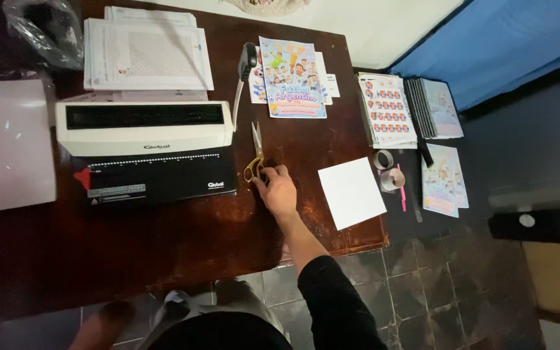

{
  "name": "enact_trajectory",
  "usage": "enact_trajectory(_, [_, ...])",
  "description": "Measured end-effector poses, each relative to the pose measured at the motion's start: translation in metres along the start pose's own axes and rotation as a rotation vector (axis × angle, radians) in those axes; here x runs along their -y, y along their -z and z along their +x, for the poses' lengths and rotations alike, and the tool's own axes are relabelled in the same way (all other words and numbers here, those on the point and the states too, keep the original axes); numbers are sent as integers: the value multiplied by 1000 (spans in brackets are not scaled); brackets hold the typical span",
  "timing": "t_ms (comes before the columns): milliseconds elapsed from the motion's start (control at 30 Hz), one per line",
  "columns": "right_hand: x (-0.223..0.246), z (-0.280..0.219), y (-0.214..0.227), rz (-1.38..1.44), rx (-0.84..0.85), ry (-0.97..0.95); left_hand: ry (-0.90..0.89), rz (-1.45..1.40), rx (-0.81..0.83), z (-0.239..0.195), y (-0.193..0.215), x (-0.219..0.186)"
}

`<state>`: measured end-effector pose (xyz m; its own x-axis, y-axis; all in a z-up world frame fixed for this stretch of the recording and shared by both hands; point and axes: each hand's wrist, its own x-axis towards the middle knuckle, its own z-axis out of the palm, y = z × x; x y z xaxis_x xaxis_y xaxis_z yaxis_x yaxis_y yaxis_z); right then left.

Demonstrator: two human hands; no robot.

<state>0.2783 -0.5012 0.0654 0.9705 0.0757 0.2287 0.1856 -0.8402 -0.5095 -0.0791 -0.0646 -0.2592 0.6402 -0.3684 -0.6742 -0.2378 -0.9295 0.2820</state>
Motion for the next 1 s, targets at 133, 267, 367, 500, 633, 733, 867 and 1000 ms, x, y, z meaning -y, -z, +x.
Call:
enact_trajectory(133, [-32, 8, 0, -46, 8, 76, -274, -173, -528, -12, 18, -28])
enact_trajectory(267, [-53, 11, 20, -44, -4, 85, -218, -201, -554, 1, 8, -44])
enact_trajectory(367, [-62, 11, 32, -71, 10, 113, -265, -202, -507, 7, -3, -50])
enact_trajectory(500, [-64, 16, 35, -93, 53, 196, -319, -205, -473, 23, -15, -56])
enact_trajectory(633, [-38, 26, 39, -22, 91, 186, -55, -592, -337, -4, -20, -111])
enact_trajectory(733, [-17, 30, 36, -20, 159, 229, 323, -1151, -90, -29, 122, -117])
enact_trajectory(867, [9, 21, 23, 97, 200, 311, 384, -1305, 99, -48, 175, -111])
enact_trajectory(1000, [40, -5, 6, 180, 375, 411, 362, -1178, -74, -92, 263, -113])
